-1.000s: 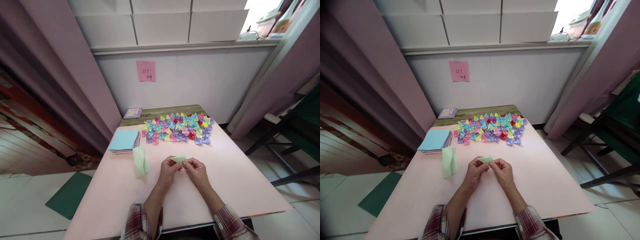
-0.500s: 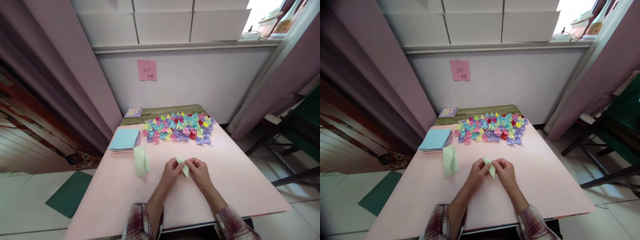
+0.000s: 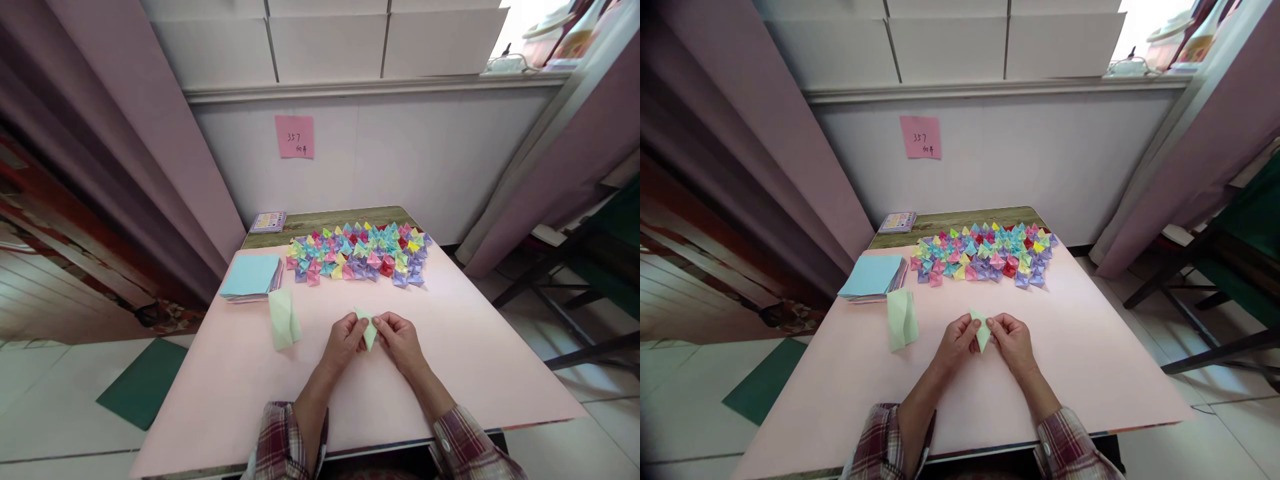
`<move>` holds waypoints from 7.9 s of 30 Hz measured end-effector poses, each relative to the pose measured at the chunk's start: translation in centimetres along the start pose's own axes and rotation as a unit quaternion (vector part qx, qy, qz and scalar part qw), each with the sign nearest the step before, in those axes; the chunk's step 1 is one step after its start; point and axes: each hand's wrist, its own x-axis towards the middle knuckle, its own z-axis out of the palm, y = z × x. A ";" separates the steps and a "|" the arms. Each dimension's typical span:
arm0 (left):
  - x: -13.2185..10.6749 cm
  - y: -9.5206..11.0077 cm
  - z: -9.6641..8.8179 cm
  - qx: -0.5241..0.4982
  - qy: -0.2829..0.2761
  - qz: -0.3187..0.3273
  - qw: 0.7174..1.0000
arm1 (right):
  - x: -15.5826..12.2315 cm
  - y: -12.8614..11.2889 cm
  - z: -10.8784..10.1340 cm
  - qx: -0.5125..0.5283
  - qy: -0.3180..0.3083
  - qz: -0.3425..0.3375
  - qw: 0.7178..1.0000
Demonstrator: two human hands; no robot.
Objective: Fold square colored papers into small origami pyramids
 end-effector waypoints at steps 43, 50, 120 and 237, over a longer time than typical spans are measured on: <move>0.6 -0.5 0.3 -0.129 0.074 0.048 0.988 | 0.1 0.9 0.4 0.038 0.096 -0.026 0.994; 0.6 -0.5 0.4 -0.133 0.083 0.026 0.987 | 0.1 0.8 0.3 0.028 0.097 -0.025 0.995; 0.2 0.0 -0.4 -0.123 -0.092 -0.099 0.983 | 0.0 0.8 -0.3 -0.021 -0.055 -0.063 0.996; 0.2 -0.1 0.4 -0.116 0.089 0.042 0.988 | 0.0 1.0 0.8 0.096 0.021 -0.039 0.994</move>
